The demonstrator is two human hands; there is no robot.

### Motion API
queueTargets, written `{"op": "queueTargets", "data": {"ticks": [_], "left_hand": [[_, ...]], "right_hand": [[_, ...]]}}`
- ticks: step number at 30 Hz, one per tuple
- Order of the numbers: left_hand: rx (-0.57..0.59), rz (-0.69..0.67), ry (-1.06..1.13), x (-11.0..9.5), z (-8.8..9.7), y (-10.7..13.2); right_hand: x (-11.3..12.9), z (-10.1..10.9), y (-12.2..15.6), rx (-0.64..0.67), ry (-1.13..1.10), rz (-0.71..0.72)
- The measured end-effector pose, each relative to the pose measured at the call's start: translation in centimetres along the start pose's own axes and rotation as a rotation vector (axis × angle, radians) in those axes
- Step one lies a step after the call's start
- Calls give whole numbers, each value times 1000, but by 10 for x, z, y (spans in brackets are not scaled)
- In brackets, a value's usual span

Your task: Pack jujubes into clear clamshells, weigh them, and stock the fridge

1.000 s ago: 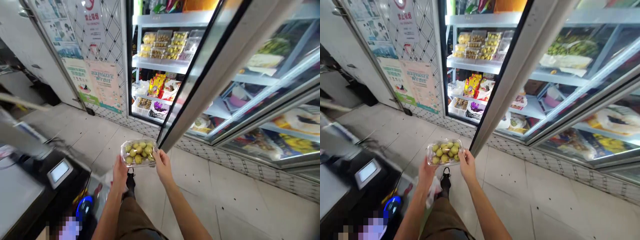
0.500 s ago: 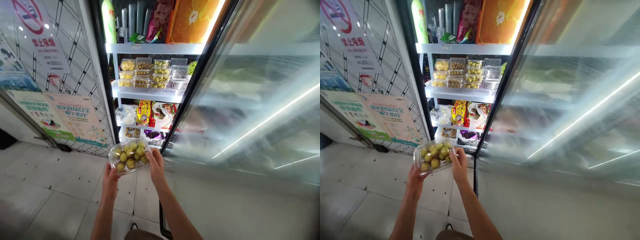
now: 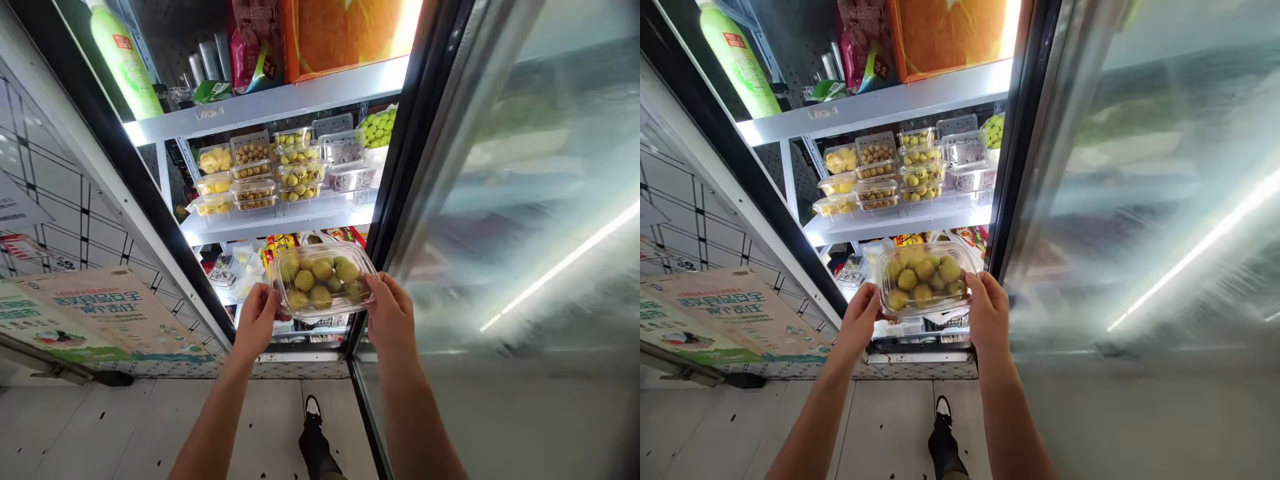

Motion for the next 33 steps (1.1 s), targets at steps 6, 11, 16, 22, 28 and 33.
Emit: {"op": "queueTargets", "data": {"ticks": [6,11,16,22,28,33], "left_hand": [[80,-115,-57,-86,-66,-148],[41,-121,40,-143,-88,-261],[78,-44,129,-146,-106,-341],[102,35,201,-127,-121,-378],[84,75,250,-120,-125,-386],[100,63,215,-116,-119,-384]], "right_hand": [[44,-34,-130,-111,-209,89],[80,-31,-194,-304,-377,172],[81,-58,-240,-210,-361,81],[95,-99,-332,-84,-156,96],[108,-135,-430,-44,4,174],[103,-175,-473,-212,90,103]]}}
Point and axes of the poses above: each hand's wrist, its own y-axis away from the middle knuckle, its own z-axis out of the back of the hand, x = y × z, the point moved 9 cm from there along -y, towards the middle knuckle, and after that the axes turned 7 degrees about y, right-handed, at the moved point
